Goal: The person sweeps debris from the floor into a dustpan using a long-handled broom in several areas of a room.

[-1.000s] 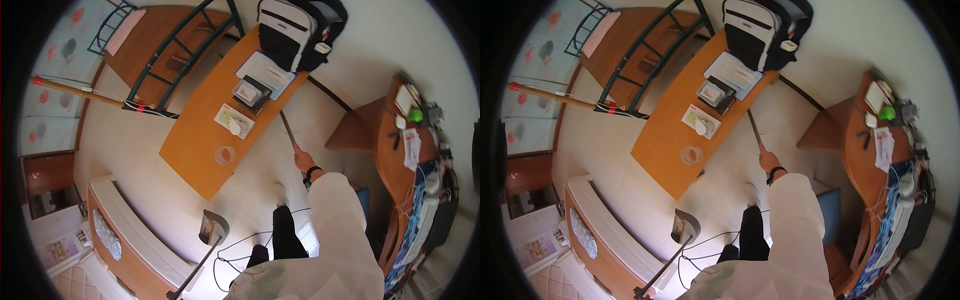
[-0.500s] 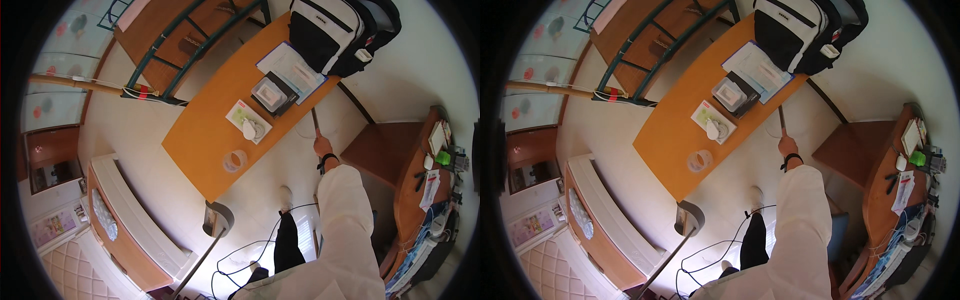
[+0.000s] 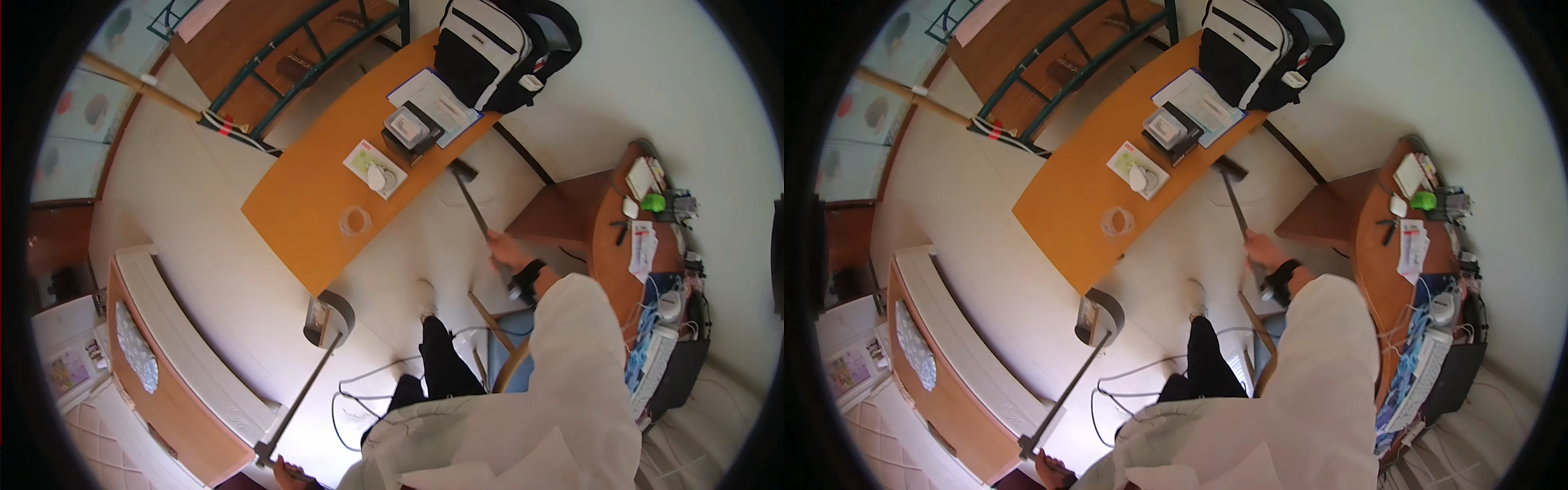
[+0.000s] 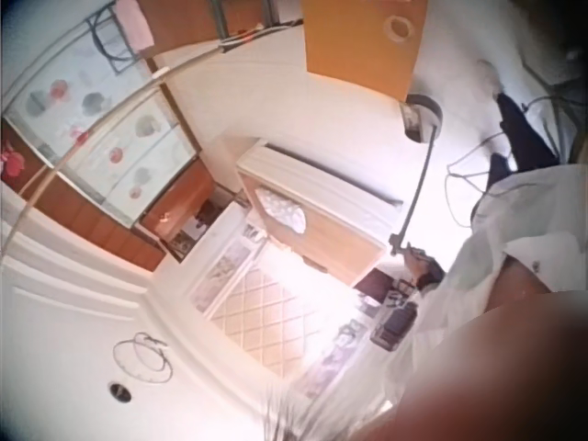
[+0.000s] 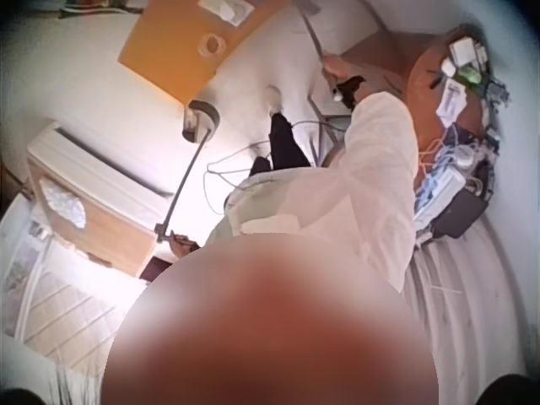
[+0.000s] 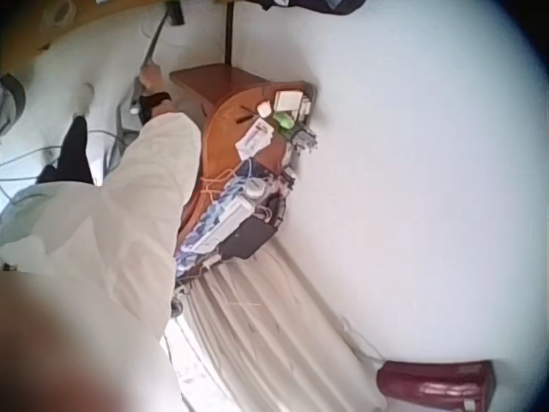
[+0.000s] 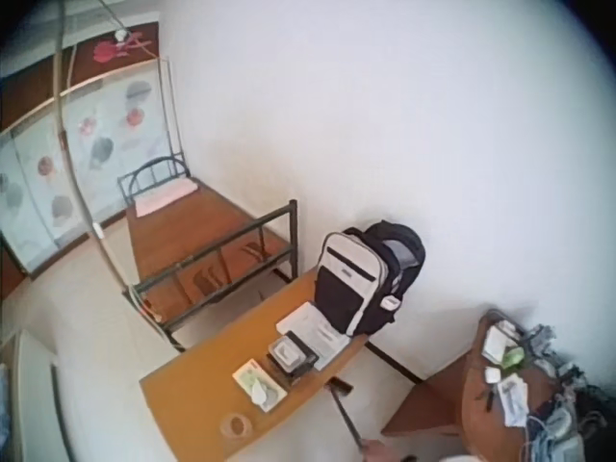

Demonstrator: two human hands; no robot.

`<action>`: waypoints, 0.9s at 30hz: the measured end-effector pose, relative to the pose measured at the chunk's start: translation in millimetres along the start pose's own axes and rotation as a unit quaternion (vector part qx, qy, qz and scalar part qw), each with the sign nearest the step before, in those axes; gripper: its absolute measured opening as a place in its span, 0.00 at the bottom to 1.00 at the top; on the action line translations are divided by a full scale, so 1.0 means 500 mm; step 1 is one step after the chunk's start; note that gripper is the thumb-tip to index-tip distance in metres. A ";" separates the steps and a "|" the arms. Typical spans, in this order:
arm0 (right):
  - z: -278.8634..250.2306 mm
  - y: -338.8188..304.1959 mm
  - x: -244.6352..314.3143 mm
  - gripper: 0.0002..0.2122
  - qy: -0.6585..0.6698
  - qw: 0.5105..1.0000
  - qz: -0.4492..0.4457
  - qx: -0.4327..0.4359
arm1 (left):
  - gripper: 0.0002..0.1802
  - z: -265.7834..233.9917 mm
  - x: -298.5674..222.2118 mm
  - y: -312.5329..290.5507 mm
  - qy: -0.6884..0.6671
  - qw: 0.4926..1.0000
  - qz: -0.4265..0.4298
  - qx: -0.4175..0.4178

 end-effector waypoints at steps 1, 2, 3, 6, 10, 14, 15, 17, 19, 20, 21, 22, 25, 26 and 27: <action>-0.032 -0.052 0.029 0.22 0.027 0.999 0.041 0.008 | 0.19 -0.009 0.002 0.018 -0.002 1.000 0.013 0.014; -0.048 -0.113 0.059 0.21 0.069 0.996 0.051 0.028 | 0.18 -0.017 0.000 0.034 -0.002 0.999 0.047 0.027; -0.058 -0.180 0.070 0.21 0.063 0.995 0.073 0.020 | 0.17 -0.023 0.000 0.050 -0.013 0.997 0.062 0.033; 0.003 -0.348 0.041 0.22 0.271 0.940 0.209 0.011 | 0.12 -0.042 0.005 0.080 0.002 0.992 0.121 0.036; 0.137 -0.460 -0.014 0.14 0.171 0.979 0.106 -0.019 | 0.10 -0.076 0.017 0.108 0.012 0.983 0.168 0.073; 0.246 -0.469 -0.062 0.06 0.280 0.959 0.026 -0.034 | 0.08 -0.170 0.026 0.147 0.056 0.971 0.217 0.083; 0.260 -0.463 -0.086 0.06 0.264 0.962 0.042 -0.063 | 0.08 -0.198 0.031 0.157 0.058 0.969 0.227 0.079; 0.328 -0.431 -0.129 0.08 0.444 0.890 0.100 -0.041 | 0.08 -0.263 0.051 0.172 0.049 0.973 0.211 0.074; 0.364 -0.411 -0.156 0.06 0.446 0.889 0.093 -0.039 | 0.08 -0.313 0.062 0.174 0.036 0.971 0.221 0.081; 0.370 -0.402 -0.169 0.06 0.456 0.884 0.080 -0.062 | 0.08 -0.338 0.065 0.175 0.042 0.971 0.227 0.058; 0.383 -0.399 -0.196 0.06 0.440 0.889 0.104 -0.073 | 0.08 -0.357 0.073 0.174 0.037 0.972 0.227 0.056; 0.375 -0.391 -0.170 0.05 0.358 0.931 -0.024 -0.065 | 0.08 -0.376 0.083 0.172 0.038 0.974 0.221 0.041; 0.363 -0.393 -0.114 0.03 -0.049 0.956 -0.262 -0.125 | 0.08 -0.399 0.105 0.166 0.033 0.973 0.226 0.031; 0.376 -0.387 -0.094 0.04 -0.244 0.903 -0.316 -0.159 | 0.08 -0.408 0.112 0.164 0.030 0.974 0.223 0.018; 0.381 -0.377 -0.089 0.04 -0.353 0.851 -0.342 -0.184 | 0.08 -0.411 0.120 0.162 0.017 0.975 0.222 0.019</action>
Point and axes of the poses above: each hand's wrist, its own y-axis towards the middle knuckle, its own z-axis out of the palm, x = y × z, the point moved 9 cm from there along y, towards the middle knuckle, and after that the axes turned 2 degrees about y, right-handed, at the moved point
